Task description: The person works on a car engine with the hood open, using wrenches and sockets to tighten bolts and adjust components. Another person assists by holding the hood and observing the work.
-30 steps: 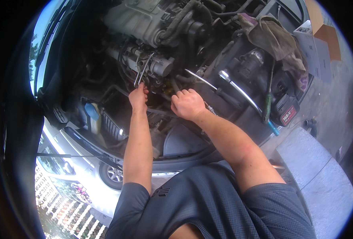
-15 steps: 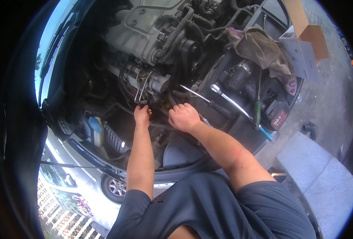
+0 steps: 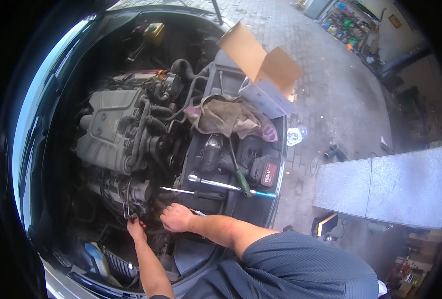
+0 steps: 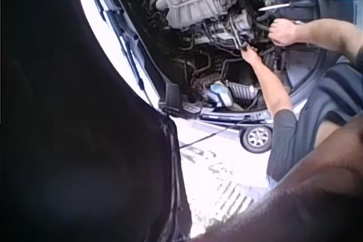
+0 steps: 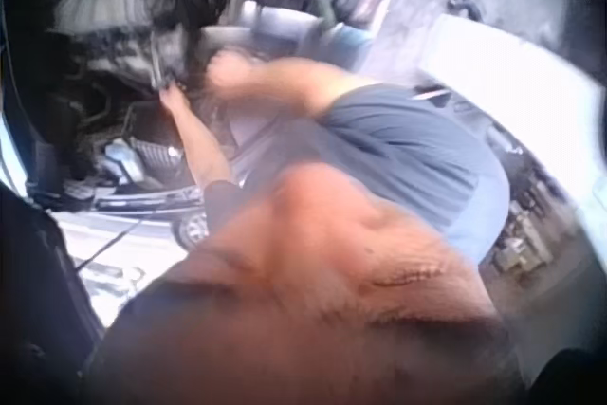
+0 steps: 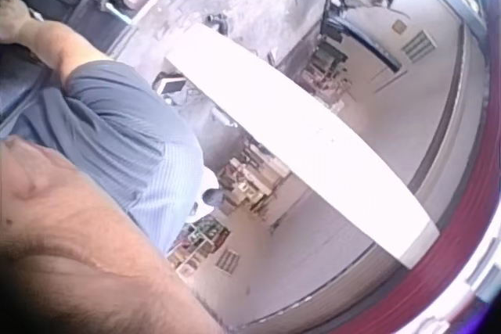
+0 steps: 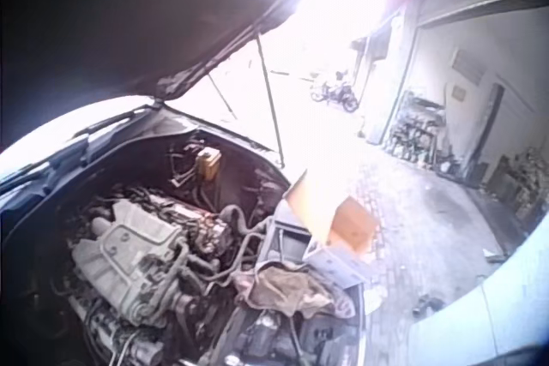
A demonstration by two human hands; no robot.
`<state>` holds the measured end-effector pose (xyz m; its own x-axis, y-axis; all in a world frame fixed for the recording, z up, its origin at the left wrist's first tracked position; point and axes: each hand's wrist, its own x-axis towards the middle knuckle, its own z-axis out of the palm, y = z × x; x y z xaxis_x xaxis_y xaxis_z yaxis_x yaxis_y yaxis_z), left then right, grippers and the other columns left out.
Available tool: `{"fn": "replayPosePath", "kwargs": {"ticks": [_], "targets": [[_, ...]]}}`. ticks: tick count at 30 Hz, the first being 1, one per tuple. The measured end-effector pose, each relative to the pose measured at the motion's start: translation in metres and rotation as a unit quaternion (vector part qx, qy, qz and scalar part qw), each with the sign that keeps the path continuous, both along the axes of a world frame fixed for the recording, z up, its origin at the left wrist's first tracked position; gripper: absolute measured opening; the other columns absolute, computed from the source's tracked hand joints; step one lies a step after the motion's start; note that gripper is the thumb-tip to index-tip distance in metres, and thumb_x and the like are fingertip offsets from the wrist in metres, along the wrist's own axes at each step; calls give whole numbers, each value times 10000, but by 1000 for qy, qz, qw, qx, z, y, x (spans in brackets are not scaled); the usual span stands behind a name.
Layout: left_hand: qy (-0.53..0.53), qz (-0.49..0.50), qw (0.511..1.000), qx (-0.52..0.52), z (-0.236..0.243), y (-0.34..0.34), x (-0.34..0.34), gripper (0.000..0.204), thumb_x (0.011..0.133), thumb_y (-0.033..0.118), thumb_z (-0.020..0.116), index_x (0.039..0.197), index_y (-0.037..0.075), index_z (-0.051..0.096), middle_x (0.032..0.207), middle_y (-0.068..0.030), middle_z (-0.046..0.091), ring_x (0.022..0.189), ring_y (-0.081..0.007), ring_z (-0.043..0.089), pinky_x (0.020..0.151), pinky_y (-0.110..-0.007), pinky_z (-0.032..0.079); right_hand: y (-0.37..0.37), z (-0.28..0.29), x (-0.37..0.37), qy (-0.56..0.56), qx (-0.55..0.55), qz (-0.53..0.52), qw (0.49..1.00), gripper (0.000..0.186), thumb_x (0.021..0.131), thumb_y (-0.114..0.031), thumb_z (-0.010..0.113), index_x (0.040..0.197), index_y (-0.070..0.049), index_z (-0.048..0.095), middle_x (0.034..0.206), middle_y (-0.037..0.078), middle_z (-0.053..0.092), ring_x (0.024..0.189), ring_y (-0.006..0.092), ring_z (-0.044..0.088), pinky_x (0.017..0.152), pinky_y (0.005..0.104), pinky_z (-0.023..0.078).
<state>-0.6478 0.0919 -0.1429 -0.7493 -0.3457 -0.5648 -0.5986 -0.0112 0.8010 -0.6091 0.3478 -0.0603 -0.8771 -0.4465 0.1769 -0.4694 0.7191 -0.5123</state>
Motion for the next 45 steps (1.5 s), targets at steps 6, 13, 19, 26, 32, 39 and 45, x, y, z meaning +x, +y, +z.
{"fn": "replayPosePath", "kwargs": {"ticks": [6, 13, 19, 26, 32, 39, 45], "targets": [[73, 51, 996, 2, -52, -25, 8, 73, 957, 67, 579, 1000, 46, 634, 663, -11, 517, 499, -108, 463, 406, -280, 380, -15, 43, -27, -254, 117, 70, 957, 269, 815, -308, 600, 736, -80, 719, 831, 142, 725, 839, 298, 710, 764, 408, 549], [69, 101, 987, 101, -4, 0, 0, 82, 1011, 128, 548, 990, 49, 550, 721, 5, 504, 559, -80, 470, 455, -242, 396, -27, 10, -10, 22, 58, 3, 998, 177, 811, -238, 648, 691, -110, 620, 720, 68, 636, 723, 264, 646, 681, 403, 493], [47, 85, 995, 32, 27, -7, 25, 178, 1031, 108, 489, 1108, -48, 524, 972, -125, 630, 743, -189, 690, 567, -289, 562, -34, 10, -7, 42, 60, 31, 997, 174, 796, -187, 664, 675, -113, 562, 704, 49, 600, 705, 248, 627, 652, 393, 478], [139, 190, 918, 319, 116, 19, 73, 59, 1040, 81, 490, 1055, 37, 527, 1022, -138, 679, 765, -185, 687, 686, -300, 583, -30, 3, -7, 42, 79, 31, 995, 143, 832, -193, 639, 735, -96, 601, 752, 72, 647, 750, 276, 655, 677, 419, 503], [126, 259, 790, 542, 177, 42, 173, 137, 1021, 89, 450, 1053, 83, 583, 1011, -182, 683, 756, -236, 631, 662, -340, 515, -27, 11, -1, -25, 35, 57, 997, 108, 834, -185, 659, 787, -92, 631, 796, 92, 679, 773, 309, 663, 679, 442, 506], [212, 197, 783, 550, 212, 53, 228, 116, 1038, 175, 513, 1091, 97, 582, 1123, -165, 681, 795, -208, 637, 690, -318, 498, -40, 128, 61, -322, -278, 98, 900, 288, 900, -119, 673, 1173, -34, 635, 1047, 91, 670, 931, 177, 652, 843, 319, 521], [219, 136, 825, 503, 245, 100, 221, 145, 1037, 180, 553, 1155, 96, 575, 1014, 3, 617, 891, -112, 600, 765, -292, 499, -13, 194, 111, -56, -246, 151, 956, 273, 818, -107, 722, 1068, -56, 627, 1103, 142, 635, 1036, 363, 606, 902, 438, 502]]}}
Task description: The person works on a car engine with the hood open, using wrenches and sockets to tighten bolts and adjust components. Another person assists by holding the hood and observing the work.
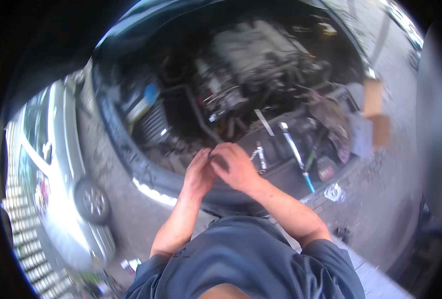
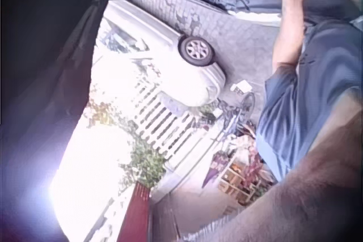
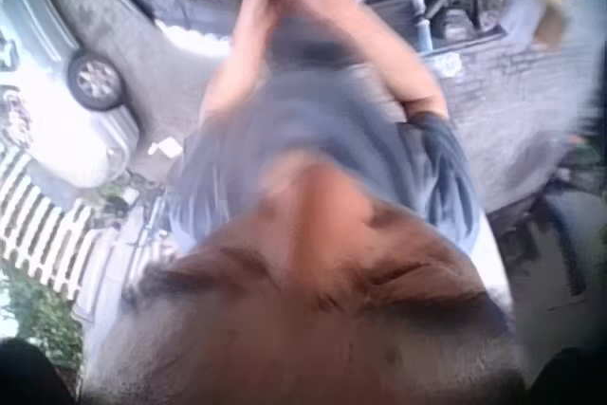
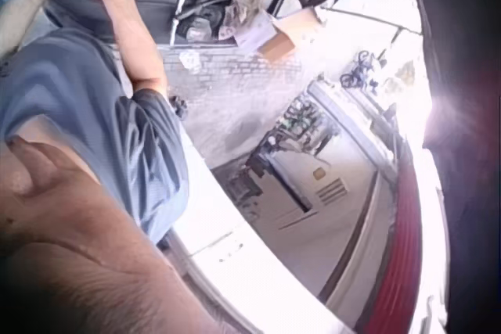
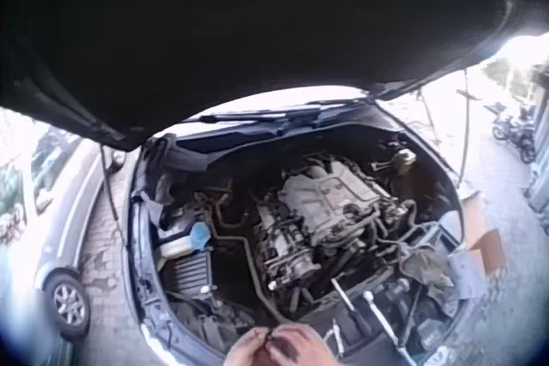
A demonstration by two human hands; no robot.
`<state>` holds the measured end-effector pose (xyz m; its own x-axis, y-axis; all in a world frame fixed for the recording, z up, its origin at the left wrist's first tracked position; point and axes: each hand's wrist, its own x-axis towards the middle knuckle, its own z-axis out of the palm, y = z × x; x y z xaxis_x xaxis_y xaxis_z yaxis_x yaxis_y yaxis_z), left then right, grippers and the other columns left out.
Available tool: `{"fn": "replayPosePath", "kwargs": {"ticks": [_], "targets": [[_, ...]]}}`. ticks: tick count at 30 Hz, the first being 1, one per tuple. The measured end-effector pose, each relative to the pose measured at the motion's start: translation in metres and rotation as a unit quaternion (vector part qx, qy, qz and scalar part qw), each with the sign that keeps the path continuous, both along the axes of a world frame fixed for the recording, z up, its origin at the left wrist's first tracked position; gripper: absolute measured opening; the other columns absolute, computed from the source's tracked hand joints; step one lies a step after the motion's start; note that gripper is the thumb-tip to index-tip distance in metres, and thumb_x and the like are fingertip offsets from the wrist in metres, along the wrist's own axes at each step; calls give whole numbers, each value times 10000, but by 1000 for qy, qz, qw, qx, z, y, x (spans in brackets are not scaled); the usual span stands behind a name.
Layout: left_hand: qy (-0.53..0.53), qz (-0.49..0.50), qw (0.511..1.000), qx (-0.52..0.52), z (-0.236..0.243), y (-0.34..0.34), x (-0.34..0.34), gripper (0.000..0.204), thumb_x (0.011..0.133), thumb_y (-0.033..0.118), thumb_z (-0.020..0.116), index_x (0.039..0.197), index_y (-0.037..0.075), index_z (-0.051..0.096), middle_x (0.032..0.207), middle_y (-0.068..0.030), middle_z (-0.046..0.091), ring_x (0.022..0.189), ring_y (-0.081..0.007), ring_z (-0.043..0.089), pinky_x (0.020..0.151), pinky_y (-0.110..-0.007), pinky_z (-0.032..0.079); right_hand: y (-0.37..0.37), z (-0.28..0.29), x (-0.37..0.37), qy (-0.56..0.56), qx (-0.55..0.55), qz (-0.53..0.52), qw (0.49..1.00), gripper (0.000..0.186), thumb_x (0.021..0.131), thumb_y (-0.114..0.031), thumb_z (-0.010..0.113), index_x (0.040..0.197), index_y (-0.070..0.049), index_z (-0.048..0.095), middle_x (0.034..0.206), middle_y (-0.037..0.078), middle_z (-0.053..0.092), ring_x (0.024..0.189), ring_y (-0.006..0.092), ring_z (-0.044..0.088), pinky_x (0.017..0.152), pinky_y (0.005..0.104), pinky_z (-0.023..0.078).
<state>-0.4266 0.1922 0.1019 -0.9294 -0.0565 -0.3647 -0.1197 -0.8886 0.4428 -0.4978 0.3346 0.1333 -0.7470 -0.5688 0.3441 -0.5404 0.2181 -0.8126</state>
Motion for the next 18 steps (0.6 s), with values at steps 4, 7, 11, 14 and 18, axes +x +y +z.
{"fn": "replayPosePath", "kwargs": {"ticks": [4, 7, 11, 14, 18], "targets": [[-25, -101, 992, -65, 38, 60, -17, 146, 1038, 174, 533, 1135, 74, 576, 1139, -50, 617, 1069, -168, 592, 871, -331, 483, 64, 27, 3, -18, 32, -53, 998, 242, 841, -157, 717, 1038, -56, 619, 1067, 144, 640, 1021, 339, 616, 854, 420, 524], [6, -216, 972, -91, 37, 104, -27, 182, 1058, 234, 505, 1124, 77, 570, 1083, -71, 648, 964, -166, 640, 816, -319, 524, 133, 36, 10, -37, 57, -119, 991, 232, 843, -161, 713, 1022, -57, 609, 1039, 129, 641, 1008, 334, 628, 859, 413, 526], [1, -369, 901, -227, -2, 129, -36, 142, 1042, 167, 537, 1124, 63, 589, 1039, -69, 672, 803, -132, 659, 693, -266, 535, 237, 35, 38, -25, 37, -334, 941, 267, 808, -124, 712, 1047, -45, 626, 986, 134, 650, 958, 316, 651, 847, 414, 533], [-17, -408, 845, -346, -12, 126, -39, 141, 1029, 152, 562, 1111, 47, 607, 1017, -64, 676, 778, -115, 643, 667, -245, 519, 325, 20, 59, -35, 54, -511, 857, 272, 844, -145, 691, 1089, -43, 634, 1010, 137, 667, 985, 324, 656, 873, 404, 535], [-50, -417, 792, -443, -24, 101, -38, 154, 1020, 155, 572, 1105, 33, 613, 993, -63, 681, 766, -109, 629, 657, -237, 504, 451, -40, 89, -88, 223, -644, 726, 331, 877, -243, 670, 1119, -25, 614, 1018, 170, 693, 998, 344, 670, 852, 443, 550]]}}
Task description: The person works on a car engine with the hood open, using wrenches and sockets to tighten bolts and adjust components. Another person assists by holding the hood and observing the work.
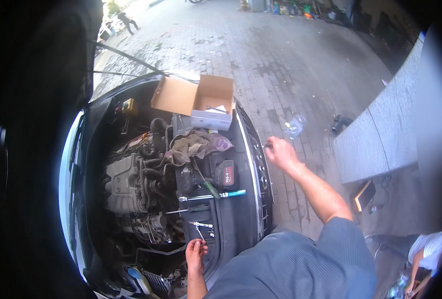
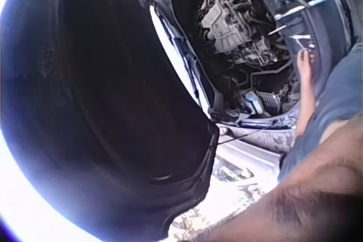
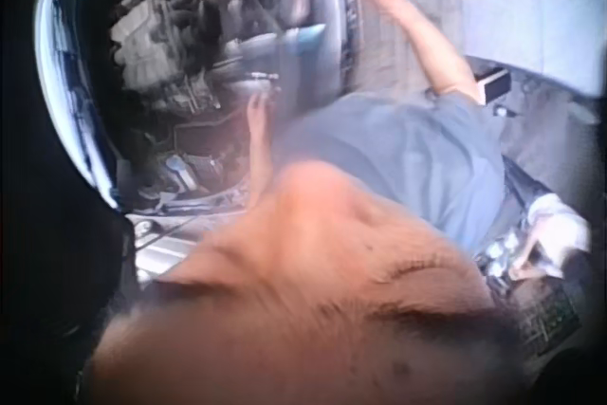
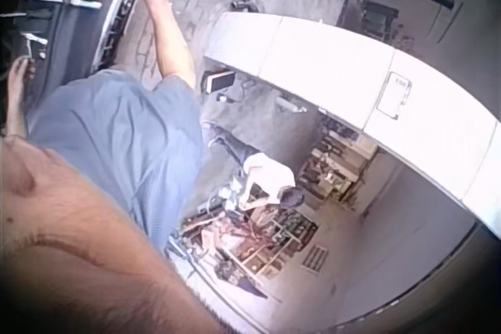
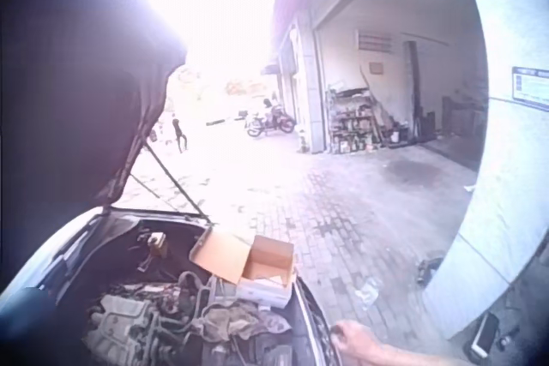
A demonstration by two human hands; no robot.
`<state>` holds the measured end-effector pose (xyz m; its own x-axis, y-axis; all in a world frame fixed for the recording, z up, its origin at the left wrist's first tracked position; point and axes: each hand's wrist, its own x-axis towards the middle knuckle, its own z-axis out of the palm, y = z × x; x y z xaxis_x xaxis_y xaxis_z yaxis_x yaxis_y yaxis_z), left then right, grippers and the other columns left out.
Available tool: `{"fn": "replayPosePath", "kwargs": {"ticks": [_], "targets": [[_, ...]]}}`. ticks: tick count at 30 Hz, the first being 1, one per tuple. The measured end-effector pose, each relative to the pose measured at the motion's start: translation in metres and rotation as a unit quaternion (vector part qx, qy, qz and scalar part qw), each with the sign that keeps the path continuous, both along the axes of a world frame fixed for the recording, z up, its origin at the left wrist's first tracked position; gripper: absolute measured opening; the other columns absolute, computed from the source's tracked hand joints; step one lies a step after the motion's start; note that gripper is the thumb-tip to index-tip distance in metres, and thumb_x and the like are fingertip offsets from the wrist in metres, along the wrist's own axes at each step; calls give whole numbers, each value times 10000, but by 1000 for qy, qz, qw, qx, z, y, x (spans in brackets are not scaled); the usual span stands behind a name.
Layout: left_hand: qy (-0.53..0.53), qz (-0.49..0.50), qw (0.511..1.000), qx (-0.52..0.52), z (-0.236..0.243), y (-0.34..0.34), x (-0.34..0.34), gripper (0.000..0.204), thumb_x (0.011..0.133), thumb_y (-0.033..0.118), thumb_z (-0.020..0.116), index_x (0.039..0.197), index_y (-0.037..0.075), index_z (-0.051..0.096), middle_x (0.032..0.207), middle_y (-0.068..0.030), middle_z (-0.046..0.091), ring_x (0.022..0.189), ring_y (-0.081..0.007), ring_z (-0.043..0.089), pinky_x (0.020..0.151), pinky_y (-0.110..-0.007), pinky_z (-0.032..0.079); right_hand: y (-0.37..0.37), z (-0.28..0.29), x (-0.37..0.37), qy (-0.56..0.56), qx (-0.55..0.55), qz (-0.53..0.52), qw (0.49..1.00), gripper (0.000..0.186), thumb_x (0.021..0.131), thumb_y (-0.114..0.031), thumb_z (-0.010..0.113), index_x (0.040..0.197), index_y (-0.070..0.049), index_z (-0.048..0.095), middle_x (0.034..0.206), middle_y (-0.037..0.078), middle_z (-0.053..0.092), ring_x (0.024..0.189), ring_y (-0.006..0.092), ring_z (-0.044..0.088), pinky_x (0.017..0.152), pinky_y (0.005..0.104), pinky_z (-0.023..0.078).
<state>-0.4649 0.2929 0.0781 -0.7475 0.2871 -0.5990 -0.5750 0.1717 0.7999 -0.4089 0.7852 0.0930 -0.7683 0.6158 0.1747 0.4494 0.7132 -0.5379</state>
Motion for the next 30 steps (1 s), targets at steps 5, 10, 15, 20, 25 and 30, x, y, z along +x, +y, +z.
{"fn": "replayPosePath", "kwargs": {"ticks": [5, 10, 15, 20, 25, 30], "targets": [[55, 18, 991, -123, -22, -52, -3, 108, 991, 137, 611, 1013, 36, 580, 972, -71, 678, 733, -116, 632, 632, -250, 502, 44, -26, -39, -93, -52, -30, 994, 500, 892, -373, 671, 1223, -1, 627, 1209, 222, 655, 1167, 376, 607, 997, 460, 490], [81, -33, 982, -167, -28, -56, -18, 85, 995, 100, 593, 1000, 24, 557, 989, -76, 673, 740, -125, 642, 644, -268, 520, 36, -16, -167, 140, -23, 65, 988, 461, 913, -334, 652, 1236, -5, 629, 1272, 178, 641, 1228, 361, 567, 1056, 448, 446], [123, -53, 971, -197, -20, -39, -40, 109, 1003, 47, 541, 1106, 17, 558, 1018, -62, 642, 760, -118, 637, 667, -261, 526, 30, -32, -219, 90, -39, 103, 990, 392, 894, -264, 660, 1205, -26, 644, 1258, 179, 641, 1192, 360, 584, 1043, 455, 454], [124, -16, 972, -197, -3, 2, -68, 124, 1002, 46, 549, 1120, 13, 556, 1019, -56, 629, 801, -116, 626, 727, -243, 517, 0, -55, -203, 160, 36, 139, 977, 290, 899, -200, 634, 1101, -4, 705, 1226, 162, 656, 1186, 325, 591, 1046, 413, 461], [208, -83, 959, -175, 10, 68, -120, 155, 980, 35, 576, 1132, 6, 589, 1084, -62, 604, 871, -128, 615, 800, -272, 518, 9, -60, -207, 133, -16, 164, 977, 267, 922, -183, 622, 1084, 9, 712, 1256, 163, 650, 1238, 324, 565, 1070, 419, 449], [314, -165, 920, -166, 33, 120, -146, 159, 945, 22, 602, 1100, -11, 622, 1167, -102, 593, 972, -180, 621, 860, -301, 520, 53, -38, -231, 82, -102, 196, 972, 219, 913, -187, 618, 1012, -19, 718, 1059, 162, 706, 1045, 330, 655, 924, 429, 516]]}}
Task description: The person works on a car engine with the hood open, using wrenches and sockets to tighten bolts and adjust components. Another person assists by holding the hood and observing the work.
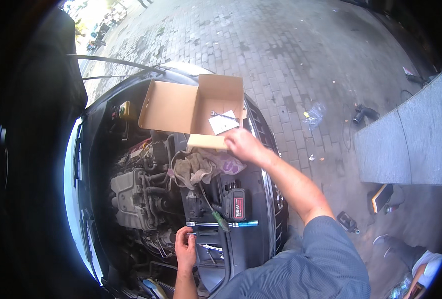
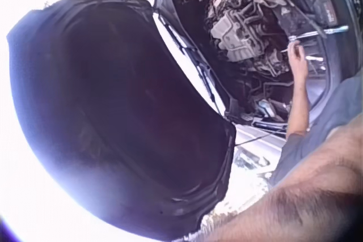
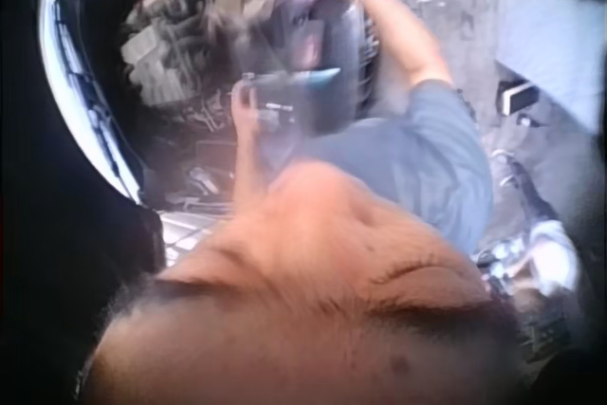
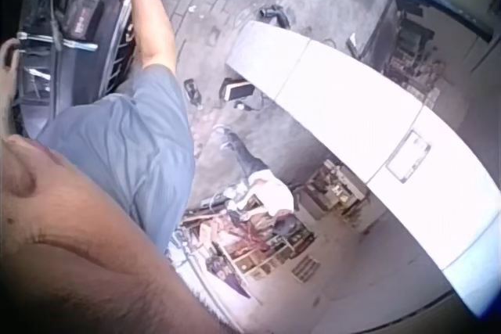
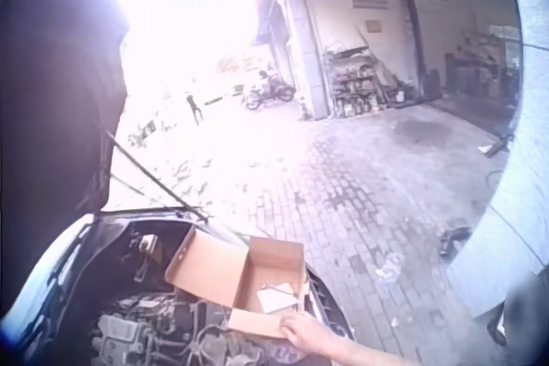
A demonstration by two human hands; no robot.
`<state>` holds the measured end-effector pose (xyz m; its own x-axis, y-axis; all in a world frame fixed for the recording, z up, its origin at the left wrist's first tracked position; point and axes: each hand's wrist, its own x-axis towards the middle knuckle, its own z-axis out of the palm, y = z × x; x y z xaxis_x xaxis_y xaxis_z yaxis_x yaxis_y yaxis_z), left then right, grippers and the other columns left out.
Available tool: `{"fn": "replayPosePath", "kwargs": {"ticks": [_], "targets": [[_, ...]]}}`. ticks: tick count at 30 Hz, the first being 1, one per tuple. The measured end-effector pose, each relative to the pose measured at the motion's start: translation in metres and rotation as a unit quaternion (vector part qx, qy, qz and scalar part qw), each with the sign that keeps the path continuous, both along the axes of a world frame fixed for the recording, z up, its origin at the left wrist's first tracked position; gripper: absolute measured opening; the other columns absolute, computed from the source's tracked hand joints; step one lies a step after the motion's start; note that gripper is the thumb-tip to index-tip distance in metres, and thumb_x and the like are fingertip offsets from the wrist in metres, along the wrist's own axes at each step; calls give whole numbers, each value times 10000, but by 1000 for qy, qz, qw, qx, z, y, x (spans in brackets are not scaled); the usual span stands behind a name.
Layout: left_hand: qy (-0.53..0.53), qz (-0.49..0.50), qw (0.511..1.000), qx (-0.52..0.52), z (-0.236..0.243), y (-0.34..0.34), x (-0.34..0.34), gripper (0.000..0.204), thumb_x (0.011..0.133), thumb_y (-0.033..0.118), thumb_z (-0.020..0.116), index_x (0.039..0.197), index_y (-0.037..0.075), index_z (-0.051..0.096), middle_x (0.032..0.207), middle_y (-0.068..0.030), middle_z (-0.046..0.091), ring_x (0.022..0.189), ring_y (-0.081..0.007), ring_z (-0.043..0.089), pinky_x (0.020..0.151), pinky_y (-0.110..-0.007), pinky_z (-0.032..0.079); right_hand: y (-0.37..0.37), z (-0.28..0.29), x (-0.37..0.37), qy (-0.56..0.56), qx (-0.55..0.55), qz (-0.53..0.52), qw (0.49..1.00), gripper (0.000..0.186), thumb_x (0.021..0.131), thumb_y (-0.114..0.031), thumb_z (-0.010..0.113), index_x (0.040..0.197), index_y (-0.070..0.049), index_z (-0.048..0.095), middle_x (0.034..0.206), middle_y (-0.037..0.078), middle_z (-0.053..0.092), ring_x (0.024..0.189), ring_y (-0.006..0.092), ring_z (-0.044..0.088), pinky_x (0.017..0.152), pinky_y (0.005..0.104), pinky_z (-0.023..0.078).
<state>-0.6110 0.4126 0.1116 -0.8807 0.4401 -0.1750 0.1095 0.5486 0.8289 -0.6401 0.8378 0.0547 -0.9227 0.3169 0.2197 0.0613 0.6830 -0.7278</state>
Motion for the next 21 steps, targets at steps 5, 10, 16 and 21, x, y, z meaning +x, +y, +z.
{"fn": "replayPosePath", "kwargs": {"ticks": [5, 10, 16, 21], "targets": [[-2, -15, 1000, 3, 3, 9, 4, 152, 924, 5, 609, 1074, -12, 627, 1178, -128, 599, 1005, -227, 625, 876, -315, 514, 56, 20, -38, -94, -84, -39, 991, 393, 914, -360, 618, 1131, -44, 705, 1006, 199, 721, 956, 356, 692, 889, 439, 534], [197, -89, 976, 19, 51, 82, -43, 184, 876, -52, 601, 1052, -6, 624, 1149, -152, 601, 1043, -268, 625, 875, -349, 525, 16, 11, 1, -204, 4, 6, 979, 507, 845, -371, 697, 1209, -19, 667, 1227, 200, 661, 1268, 382, 538, 1062, 471, 463], [411, -294, 861, -55, 40, 235, -130, 412, 790, 39, 688, 1197, 33, 623, 1325, -168, 574, 1275, -375, 504, 1077, -465, 410, -11, -47, 23, 4, 78, -67, 995, 536, 798, -147, 763, 1286, -18, 584, 1294, 172, 604, 1365, 414, 402, 1147, 482, 378], [366, -321, 812, -321, -20, 247, -163, 444, 878, 264, 657, 1287, 95, 612, 1335, -91, 588, 1365, -328, 427, 1170, -595, 246, -40, -58, 28, 5, 58, -18, 998, 516, 817, -104, 724, 1305, -40, 571, 1329, 169, 581, 1320, 448, 452, 1157, 483, 375]]}}
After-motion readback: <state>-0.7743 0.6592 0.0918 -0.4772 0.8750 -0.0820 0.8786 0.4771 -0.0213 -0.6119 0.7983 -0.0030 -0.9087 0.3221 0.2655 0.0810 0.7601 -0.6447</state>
